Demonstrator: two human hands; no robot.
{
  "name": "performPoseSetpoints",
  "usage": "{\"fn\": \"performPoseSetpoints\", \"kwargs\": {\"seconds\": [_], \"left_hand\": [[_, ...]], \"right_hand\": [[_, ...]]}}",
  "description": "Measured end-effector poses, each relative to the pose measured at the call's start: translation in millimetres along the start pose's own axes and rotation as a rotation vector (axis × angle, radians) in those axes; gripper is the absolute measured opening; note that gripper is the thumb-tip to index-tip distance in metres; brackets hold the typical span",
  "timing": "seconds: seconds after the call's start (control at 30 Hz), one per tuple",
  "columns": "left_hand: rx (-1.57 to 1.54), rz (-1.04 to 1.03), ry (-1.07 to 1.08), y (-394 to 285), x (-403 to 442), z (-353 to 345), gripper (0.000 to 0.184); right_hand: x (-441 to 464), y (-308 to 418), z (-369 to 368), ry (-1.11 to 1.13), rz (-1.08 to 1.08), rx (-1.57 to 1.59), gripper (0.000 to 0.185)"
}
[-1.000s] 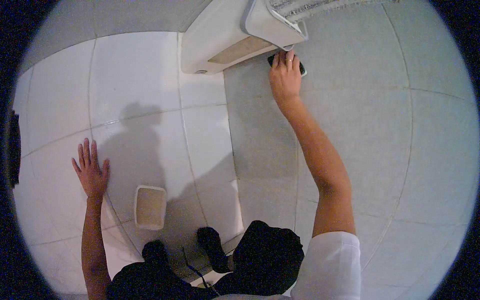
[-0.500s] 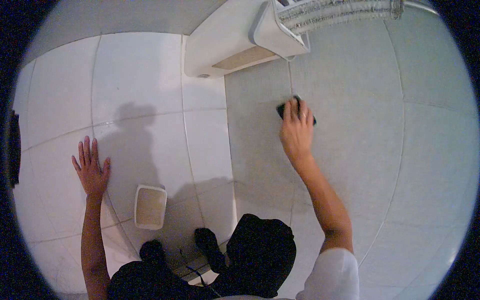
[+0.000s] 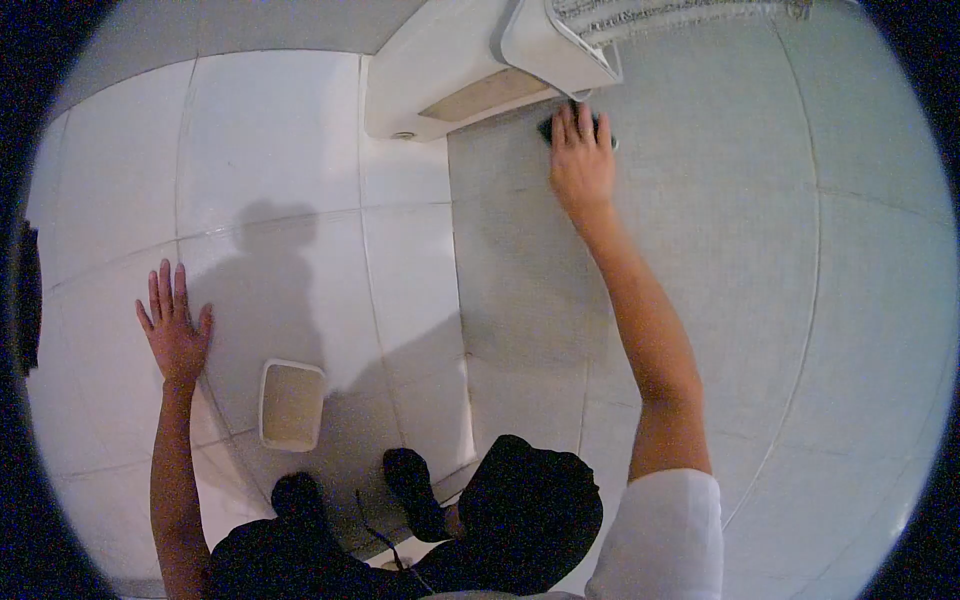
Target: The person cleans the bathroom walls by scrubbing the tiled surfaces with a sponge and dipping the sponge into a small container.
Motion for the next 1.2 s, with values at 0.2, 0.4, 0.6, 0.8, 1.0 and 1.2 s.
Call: {"fn": "performPoseSetpoints", "kwargs": {"seconds": [0.2,0.4,0.6,0.8,1.0,1.2], "left_hand": [[-0.002,0.000,-0.005,3,3,2,0.069],[0.019,-0.012,0.001,1,0,-2,0.069],[0.014,0.004,0.011,3,3,-1,0.070],[-0.011,0.001,0.012,0,4,1,0.072],[-0.039,0.015,0.030,4,6,2,0.072],[0.008,0.008,0.036,-2,5,2,0.073]], "right_hand": [[-47,94,-40,0.343,0.288,0.048,0.046],[-41,-42,59,-0.063,-0.236,-0.227,0.046],[-59,34,-7,0.083,-0.044,-0.272,0.043],[-27,1,24,0.047,-0.129,-0.302,0.046],[-119,123,-22,0.453,0.393,0.080,0.047],[-20,104,-58,0.135,0.100,-0.147,0.051]]}}
Point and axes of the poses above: each hand's wrist, its own x-axis towards the middle knuckle, its own z-axis out of the back of the hand, y = z × x, the point moved 3 cm from there along x, towards the middle knuckle, and after that the axes turned 8 degrees about -y, right-handed, at the moved point
